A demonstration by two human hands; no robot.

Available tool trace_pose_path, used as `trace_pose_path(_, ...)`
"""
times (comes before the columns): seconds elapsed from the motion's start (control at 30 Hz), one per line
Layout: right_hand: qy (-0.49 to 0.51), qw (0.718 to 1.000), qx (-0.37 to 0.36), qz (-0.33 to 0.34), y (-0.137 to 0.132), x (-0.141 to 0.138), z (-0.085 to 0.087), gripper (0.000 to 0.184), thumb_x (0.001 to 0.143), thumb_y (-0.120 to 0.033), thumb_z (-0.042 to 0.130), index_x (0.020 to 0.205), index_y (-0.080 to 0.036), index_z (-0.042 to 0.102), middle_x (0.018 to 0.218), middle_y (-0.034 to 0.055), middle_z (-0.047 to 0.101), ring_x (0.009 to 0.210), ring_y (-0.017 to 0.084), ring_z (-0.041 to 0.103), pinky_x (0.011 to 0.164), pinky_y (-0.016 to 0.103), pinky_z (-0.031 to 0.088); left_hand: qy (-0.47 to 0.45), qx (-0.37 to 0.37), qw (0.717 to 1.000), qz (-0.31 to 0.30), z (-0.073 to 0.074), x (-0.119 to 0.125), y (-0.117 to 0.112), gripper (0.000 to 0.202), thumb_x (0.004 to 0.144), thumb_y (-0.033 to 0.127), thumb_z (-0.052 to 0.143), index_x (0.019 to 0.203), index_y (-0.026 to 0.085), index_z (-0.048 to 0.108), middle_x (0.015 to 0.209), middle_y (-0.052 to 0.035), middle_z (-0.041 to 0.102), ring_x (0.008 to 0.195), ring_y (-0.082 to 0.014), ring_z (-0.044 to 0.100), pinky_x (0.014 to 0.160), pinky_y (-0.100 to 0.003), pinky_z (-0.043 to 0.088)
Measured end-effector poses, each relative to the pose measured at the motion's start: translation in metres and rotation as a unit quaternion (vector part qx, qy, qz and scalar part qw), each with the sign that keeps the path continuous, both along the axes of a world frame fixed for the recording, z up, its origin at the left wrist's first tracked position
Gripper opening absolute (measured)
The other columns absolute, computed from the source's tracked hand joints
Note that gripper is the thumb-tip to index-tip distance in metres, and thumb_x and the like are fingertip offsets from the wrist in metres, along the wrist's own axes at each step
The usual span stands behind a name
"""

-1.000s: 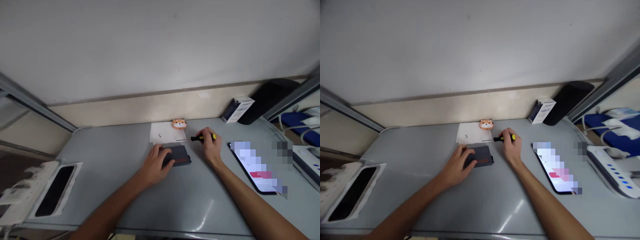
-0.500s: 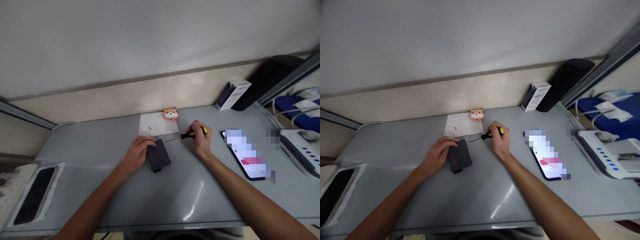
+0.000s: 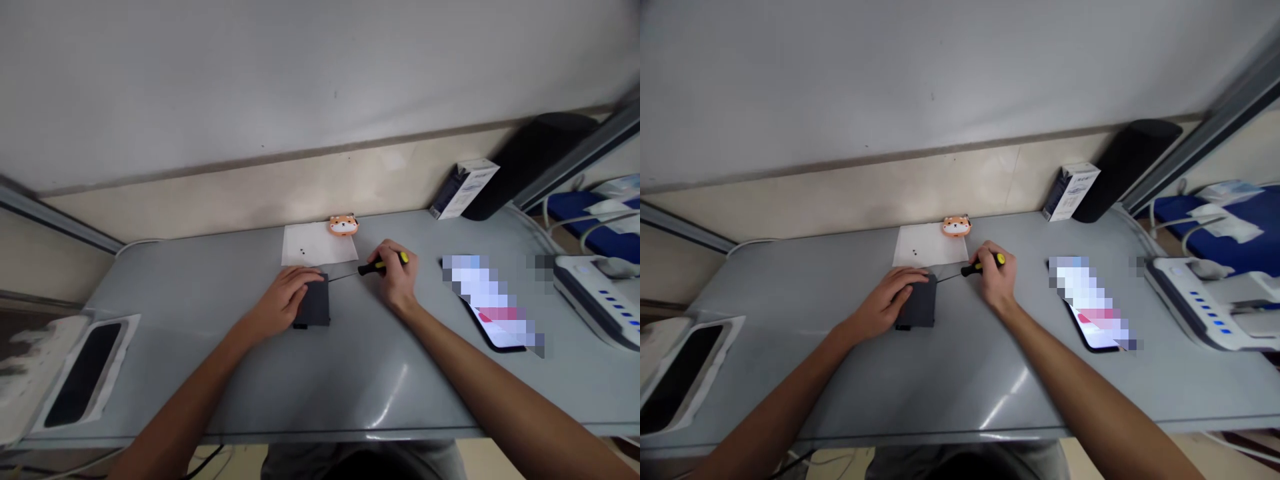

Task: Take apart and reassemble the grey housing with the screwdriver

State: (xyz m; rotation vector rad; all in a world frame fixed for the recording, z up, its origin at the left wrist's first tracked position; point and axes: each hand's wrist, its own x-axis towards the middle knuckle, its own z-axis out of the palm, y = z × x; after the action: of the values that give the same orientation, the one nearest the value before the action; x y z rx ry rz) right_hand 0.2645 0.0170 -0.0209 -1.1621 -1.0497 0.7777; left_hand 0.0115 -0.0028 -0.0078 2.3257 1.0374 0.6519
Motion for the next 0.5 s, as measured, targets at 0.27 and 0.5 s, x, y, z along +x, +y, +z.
trace_pose_path(0.27, 0.023, 0.998, 0.015, 0.049, -0.003, -0.003, 0.007, 0.03, 0.072, -0.034, 0.054, 0.044, -0.024, 0.058, 0.049, -0.0001, 0.049, 0.05, 0.014, 0.043, 0.05, 0.03, 0.033, -0.007, 0.041, 0.999, 0.0, -0.007, -0.001, 0.006, 0.028, 0.109, 0.024, 0.043, 0.118, 0.024, 0.07, 0.134, -0.0081, 0.074, 0.13, -0.0236, 0.065, 0.115, -0.05, 0.051)
trace_pose_path(0.5, 0.018, 0.991, -0.014, 0.134, -0.009, -0.009, 0.005, 0.033, 0.073, -0.035, 0.054, 0.043, -0.023, 0.059, 0.048, -0.0005, 0.047, 0.05, 0.014, 0.042, 0.052, 0.031, 0.032, 0.008, 0.088, 0.996, -0.008, -0.005, 0.001, 0.004, 0.024, 0.108, 0.026, 0.048, 0.119, 0.023, 0.069, 0.136, -0.0095, 0.074, 0.131, -0.024, 0.065, 0.115, -0.05, 0.051)
